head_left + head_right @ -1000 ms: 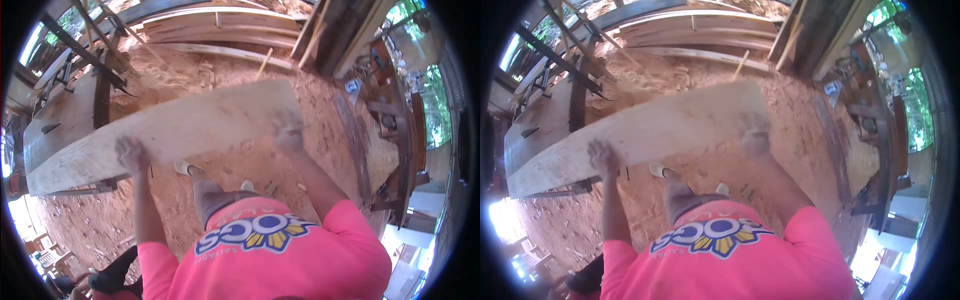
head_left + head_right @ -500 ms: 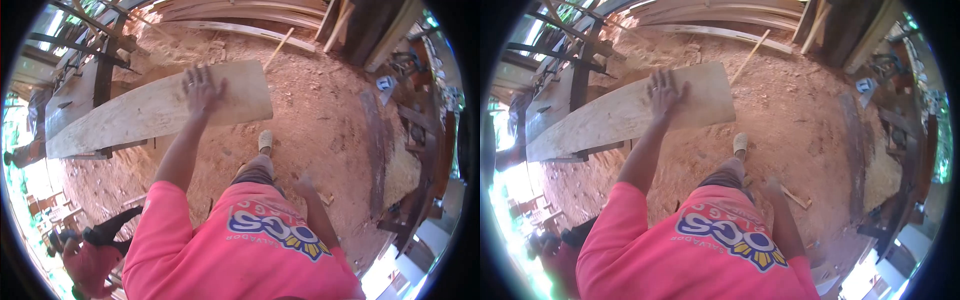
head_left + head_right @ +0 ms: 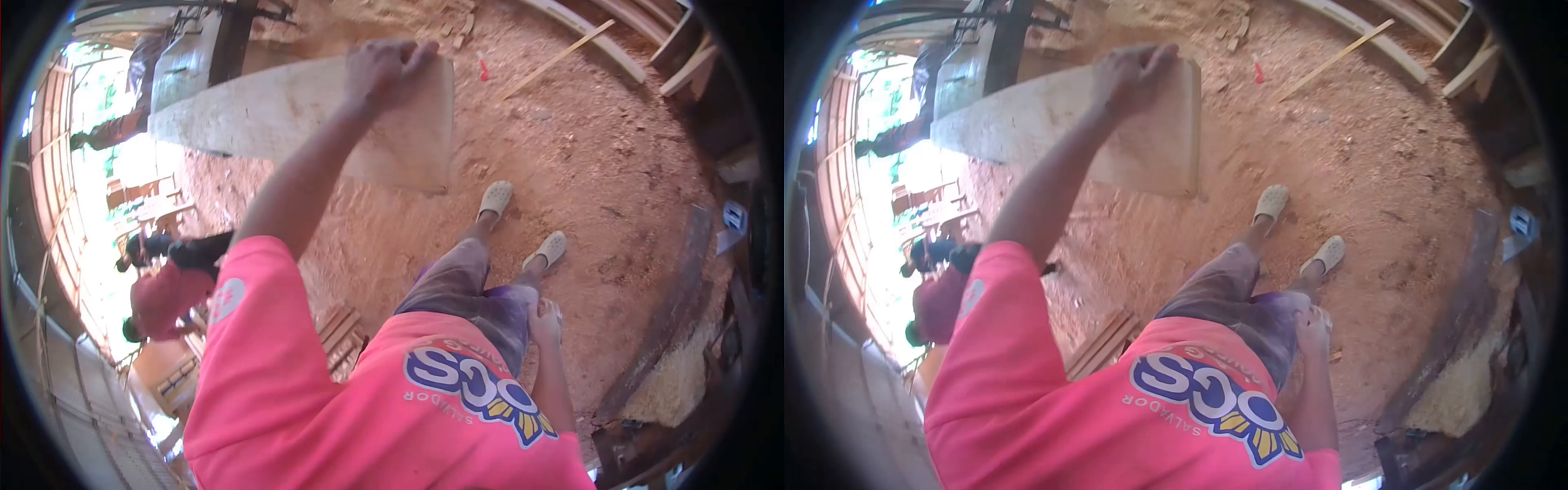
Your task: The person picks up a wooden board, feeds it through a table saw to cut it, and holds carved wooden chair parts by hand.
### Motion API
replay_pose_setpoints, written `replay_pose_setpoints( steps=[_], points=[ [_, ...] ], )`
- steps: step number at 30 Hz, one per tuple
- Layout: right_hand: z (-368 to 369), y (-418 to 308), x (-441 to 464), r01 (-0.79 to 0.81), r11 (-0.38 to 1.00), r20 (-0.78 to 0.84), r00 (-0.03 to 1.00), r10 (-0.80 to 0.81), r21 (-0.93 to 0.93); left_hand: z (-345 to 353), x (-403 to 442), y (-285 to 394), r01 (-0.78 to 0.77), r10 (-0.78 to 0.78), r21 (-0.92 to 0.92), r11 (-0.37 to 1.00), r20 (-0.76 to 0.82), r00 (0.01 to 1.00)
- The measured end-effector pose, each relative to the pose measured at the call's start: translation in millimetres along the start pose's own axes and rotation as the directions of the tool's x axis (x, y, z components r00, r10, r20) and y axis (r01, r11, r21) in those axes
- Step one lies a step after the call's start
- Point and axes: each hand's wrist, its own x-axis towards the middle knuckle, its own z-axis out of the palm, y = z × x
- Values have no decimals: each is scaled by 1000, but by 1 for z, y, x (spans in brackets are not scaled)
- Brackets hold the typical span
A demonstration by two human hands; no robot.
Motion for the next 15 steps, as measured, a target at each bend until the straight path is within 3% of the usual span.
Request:
replay_pose_setpoints(
  steps=[1,2,3,4,5,6,7,9,10,12,15],
  points=[
    [2,8,16,33,999,83,996,-31,-26,-4,0,4,23,-25,33,999,51,998],
    [7,14,31,37,997,66,997,-33,-65,-5,0,3,40,-46,67,997,103,994],
    [16,18,39,31,995,51,998,-26,-99,14,5,-43,-276,270,243,930,60,961],
    [25,25,44,19,991,40,999,-14,-134,32,9,-97,-546,563,398,737,85,822],
    [28,30,51,-20,987,47,998,28,-161,35,9,-116,-363,364,-75,929,12,931],
    [27,35,58,-63,980,53,996,75,-190,35,13,-126,-76,120,-531,844,49,992],
    [25,42,62,-111,969,56,990,126,-222,36,14,-127,220,-105,-838,499,194,975],
    [19,59,65,-59,978,12,998,62,-200,9,14,-86,81,5,-518,852,162,987],
    [16,66,69,-38,982,-20,999,35,-185,6,14,-83,-38,83,-317,948,127,988],
    [13,77,74,-41,977,-25,999,36,-209,0,18,-78,-185,191,-60,981,109,976],
    [13,83,74,-25,970,-30,999,18,-242,0,21,-74,-287,272,129,949,122,955]
  ],
)
